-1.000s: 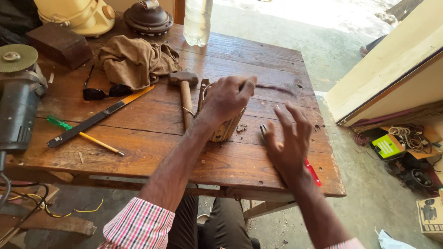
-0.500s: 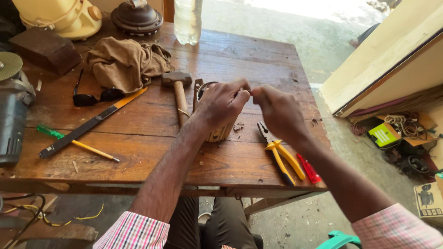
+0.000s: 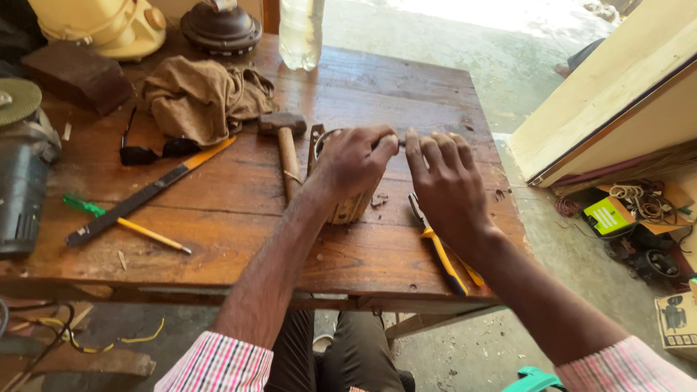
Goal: The person twists a braided wire between their fingers over a workbench and threads it into a finned cylindrical motor component, repeatedly pulling and repositioning the wire. They then use pliers to grip and work the wire inside the component.
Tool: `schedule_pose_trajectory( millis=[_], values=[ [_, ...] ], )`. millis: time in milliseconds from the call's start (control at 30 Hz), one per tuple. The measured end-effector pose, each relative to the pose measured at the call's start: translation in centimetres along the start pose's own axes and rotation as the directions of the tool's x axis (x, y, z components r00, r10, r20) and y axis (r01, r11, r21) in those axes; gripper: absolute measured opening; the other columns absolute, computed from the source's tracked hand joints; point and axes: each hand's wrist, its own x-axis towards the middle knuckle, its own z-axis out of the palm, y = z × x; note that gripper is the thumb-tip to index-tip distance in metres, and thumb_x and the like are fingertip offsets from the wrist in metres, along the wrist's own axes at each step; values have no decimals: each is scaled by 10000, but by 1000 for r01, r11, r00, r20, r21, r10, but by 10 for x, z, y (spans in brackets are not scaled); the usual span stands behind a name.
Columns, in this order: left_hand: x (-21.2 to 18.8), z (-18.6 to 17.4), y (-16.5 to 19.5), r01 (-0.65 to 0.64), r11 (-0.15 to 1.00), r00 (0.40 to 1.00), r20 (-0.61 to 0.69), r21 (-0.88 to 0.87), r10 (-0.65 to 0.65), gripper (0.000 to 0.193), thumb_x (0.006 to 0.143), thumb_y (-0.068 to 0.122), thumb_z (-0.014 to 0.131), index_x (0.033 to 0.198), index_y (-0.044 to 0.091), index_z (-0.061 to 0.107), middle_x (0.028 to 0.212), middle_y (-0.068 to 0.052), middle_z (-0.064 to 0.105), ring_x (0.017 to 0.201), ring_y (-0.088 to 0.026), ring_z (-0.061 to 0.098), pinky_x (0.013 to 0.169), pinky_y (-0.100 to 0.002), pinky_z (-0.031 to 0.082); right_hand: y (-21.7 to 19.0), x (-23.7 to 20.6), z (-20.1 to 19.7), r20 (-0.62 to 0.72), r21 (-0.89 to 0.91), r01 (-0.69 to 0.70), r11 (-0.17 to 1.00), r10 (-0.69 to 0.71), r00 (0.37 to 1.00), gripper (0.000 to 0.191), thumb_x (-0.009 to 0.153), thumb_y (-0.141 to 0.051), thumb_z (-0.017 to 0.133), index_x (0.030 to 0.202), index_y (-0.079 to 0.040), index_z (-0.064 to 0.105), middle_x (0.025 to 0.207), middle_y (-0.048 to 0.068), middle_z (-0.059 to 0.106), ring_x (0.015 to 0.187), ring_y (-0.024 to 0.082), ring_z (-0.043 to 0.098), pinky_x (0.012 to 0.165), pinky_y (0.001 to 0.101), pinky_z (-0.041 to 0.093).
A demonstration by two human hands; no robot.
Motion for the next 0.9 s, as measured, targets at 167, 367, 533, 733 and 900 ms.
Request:
schedule_pose_trajectory(
  millis=[167, 367, 533, 733, 900],
  values=[
    [2, 4, -2, 22, 999, 1000, 0, -46, -22, 364, 991, 318, 450, 921, 115, 745, 627, -2, 641, 444, -74, 433, 347, -278, 366, -18, -8, 27, 25, 314, -231, 921, 236, 972, 254, 1006, -17, 613, 1249, 51, 644, 1006, 173, 694, 900, 296, 679, 712, 411, 591],
    [-3, 6, 2, -3, 999, 999, -39, -36, 1, 368, 977, 336, 461, 811, 134, 719, 574, 27, 559, 432, -76, 375, 337, -275, 314, -17, -14, 21, 136, 448, -337, 828, 309, 941, 212, 1115, -182, 555, 1047, -4, 647, 824, 145, 697, 616, 243, 648, 488, 399, 511],
    [-8, 15, 2, 7, 998, 996, -86, -65, -13, 338, 973, 328, 476, 761, 160, 679, 551, 46, 523, 420, -67, 376, 324, -281, 315, 0, -14, 10, 329, 679, -464, 569, 329, 885, 337, 1150, -284, 525, 951, -56, 674, 733, 77, 642, 621, 182, 583, 546, 384, 449],
    [-5, 21, 0, -60, 994, 997, -58, -88, 55, 374, 1022, 332, 498, 733, 147, 645, 568, 55, 522, 442, -53, 409, 349, -272, 347, 20, -21, 6, 708, 695, -717, -52, 229, 669, 371, 1088, -348, 556, 977, -59, 760, 704, 23, 567, 561, 105, 466, 469, 301, 402],
    [6, 27, -1, 50, 994, 990, -124, -102, -62, 481, 1070, 409, 500, 696, 123, 591, 539, 24, 480, 424, -92, 353, 350, -319, 265, 20, -21, -2, 122, 660, -325, 677, 330, 936, 289, 1161, -256, 639, 1175, 17, 732, 999, 101, 709, 761, 90, 608, 648, 260, 522]
  ],
)
